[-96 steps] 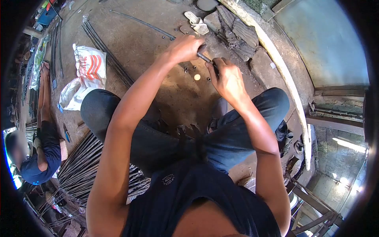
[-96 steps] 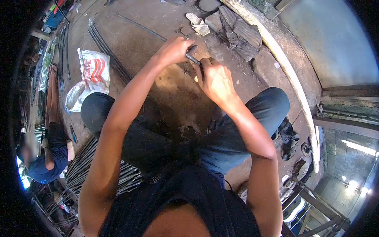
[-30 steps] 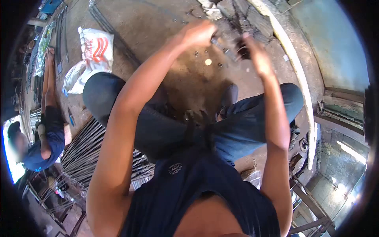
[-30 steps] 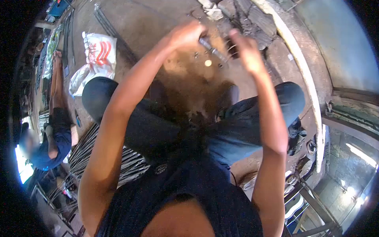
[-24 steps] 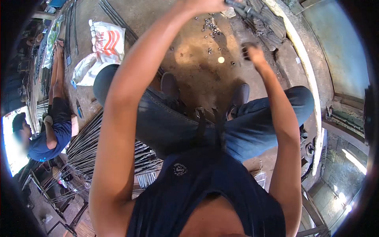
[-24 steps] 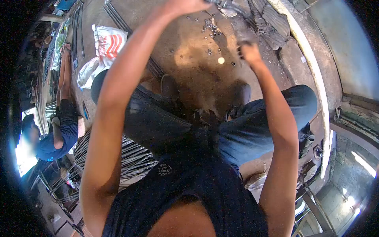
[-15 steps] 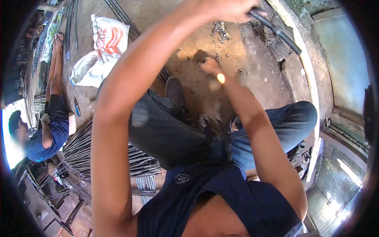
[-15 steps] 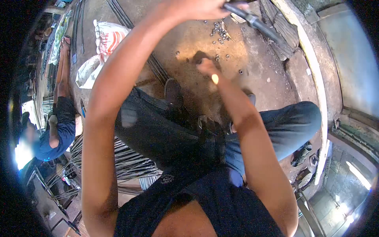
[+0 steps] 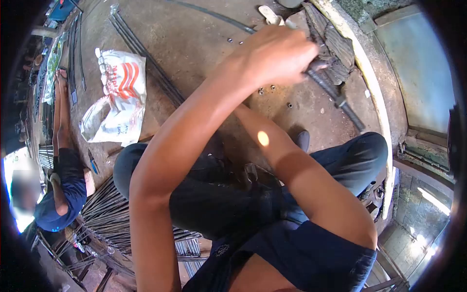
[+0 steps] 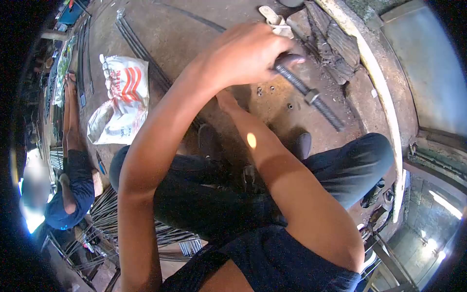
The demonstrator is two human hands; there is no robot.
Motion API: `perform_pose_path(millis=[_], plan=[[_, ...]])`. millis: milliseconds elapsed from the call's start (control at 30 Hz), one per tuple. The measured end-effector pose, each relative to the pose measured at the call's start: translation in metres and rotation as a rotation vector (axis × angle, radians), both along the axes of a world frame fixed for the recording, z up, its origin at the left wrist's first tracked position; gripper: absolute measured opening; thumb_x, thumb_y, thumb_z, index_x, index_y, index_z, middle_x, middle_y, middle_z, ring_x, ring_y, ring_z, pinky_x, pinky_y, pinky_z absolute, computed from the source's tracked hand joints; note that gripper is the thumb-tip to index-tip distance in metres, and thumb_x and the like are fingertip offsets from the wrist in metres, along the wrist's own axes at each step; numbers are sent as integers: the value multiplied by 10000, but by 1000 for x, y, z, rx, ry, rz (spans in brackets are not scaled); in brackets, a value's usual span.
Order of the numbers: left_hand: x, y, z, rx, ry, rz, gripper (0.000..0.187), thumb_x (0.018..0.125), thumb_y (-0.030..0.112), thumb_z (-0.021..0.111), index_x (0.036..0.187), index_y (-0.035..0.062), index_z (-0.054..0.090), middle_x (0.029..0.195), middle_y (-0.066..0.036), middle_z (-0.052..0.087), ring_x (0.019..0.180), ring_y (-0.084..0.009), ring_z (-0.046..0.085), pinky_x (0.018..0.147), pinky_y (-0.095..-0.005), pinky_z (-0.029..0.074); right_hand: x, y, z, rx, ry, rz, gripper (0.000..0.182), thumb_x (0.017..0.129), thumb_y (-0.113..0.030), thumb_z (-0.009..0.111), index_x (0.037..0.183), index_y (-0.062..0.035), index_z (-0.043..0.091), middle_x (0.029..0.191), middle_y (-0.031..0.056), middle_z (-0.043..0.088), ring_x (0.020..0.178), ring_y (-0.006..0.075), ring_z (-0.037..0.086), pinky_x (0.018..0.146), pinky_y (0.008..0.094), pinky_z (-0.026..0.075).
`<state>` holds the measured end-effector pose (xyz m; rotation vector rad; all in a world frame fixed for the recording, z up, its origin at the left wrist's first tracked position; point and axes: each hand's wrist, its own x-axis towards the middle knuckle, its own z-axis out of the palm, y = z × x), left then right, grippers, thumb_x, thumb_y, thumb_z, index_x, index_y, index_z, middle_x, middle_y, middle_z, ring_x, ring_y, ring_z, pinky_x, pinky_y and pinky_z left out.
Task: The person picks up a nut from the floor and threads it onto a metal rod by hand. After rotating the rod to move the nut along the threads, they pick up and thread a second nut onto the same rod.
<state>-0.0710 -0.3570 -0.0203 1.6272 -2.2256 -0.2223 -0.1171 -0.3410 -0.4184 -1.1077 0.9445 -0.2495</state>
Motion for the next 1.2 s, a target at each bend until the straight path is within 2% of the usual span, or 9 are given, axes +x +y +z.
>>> perform_pose_path(millis=[167, 233, 367, 567, 767, 833, 933, 1033, 1200], plan=[[-7, -1, -6, 27, 7, -8, 181, 785, 203, 739, 905, 74, 699, 743, -182, 669, 771, -380, 676, 707, -472, 538, -42, -12, 19, 223, -253, -428, 184, 800, -16, 713, 969, 11, 646, 819, 99, 657, 671, 186, 634, 696, 297, 549], [-12, -2, -5, 56, 8, -13, 181, 791, 189, 733, 923, 70, 697, 749, -191, 670, 770, -380, 679, 705, -473, 536, -91, -46, 71, 236, -309, -334, 145, 809, -6, 703, 940, 3, 642, 789, 70, 654, 642, 148, 614, 634, 263, 516], [-22, -1, -2, 67, -18, 5, 188, 856, 228, 705, 913, 49, 698, 713, -196, 659, 711, -354, 682, 659, -471, 520, -150, -85, 213, -147, -466, -527, 114, 849, -24, 685, 956, -1, 655, 787, 40, 675, 686, 94, 606, 615, 231, 486], [-21, 1, 3, 178, -13, 103, 377, 958, 382, 609, 845, 34, 701, 582, -154, 592, 511, -278, 556, 549, -424, 452, -236, -37, 384, -677, -73, -392, 272, 854, -43, 715, 1120, 8, 690, 990, 72, 698, 769, 88, 613, 767, 216, 495], [-25, 0, -12, -83, 35, 106, 438, 981, 397, 576, 790, 22, 697, 513, -128, 548, 433, -234, 490, 513, -421, 426, -249, 34, 422, -946, -142, -404, 283, 787, 65, 741, 1063, 19, 697, 1068, 84, 641, 900, 109, 615, 752, 220, 520], [-30, -1, -6, 100, -38, 170, 225, 909, 228, 640, 844, 14, 667, 733, -219, 657, 738, -391, 678, 690, -486, 531, -244, 36, 418, -1097, -140, -387, 282, 786, 73, 736, 1060, 22, 694, 1067, 90, 639, 914, 128, 632, 755, 231, 543], [-33, 7, -3, 42, -30, 165, 214, 887, 218, 663, 851, 7, 666, 768, -218, 667, 768, -385, 682, 716, -476, 537, -235, 33, 415, -1115, -180, -412, 300, 766, 78, 749, 1056, 31, 691, 1045, 98, 646, 896, 136, 645, 765, 245, 555], [-26, 9, -14, -88, -2, 103, 389, 969, 352, 583, 813, 11, 688, 607, -206, 593, 577, -384, 597, 601, -474, 480, -229, 31, 415, -1171, -189, -399, 313, 744, 81, 761, 1047, 35, 694, 1015, 108, 653, 864, 141, 653, 747, 251, 564], [-24, 5, -18, -108, 0, 120, 374, 969, 347, 575, 814, 26, 691, 637, -208, 610, 644, -395, 633, 631, -483, 498, -215, 30, 417, -1273, -74, -374, 301, 723, 77, 775, 1012, 27, 711, 969, 116, 662, 804, 149, 665, 709, 254, 568]])
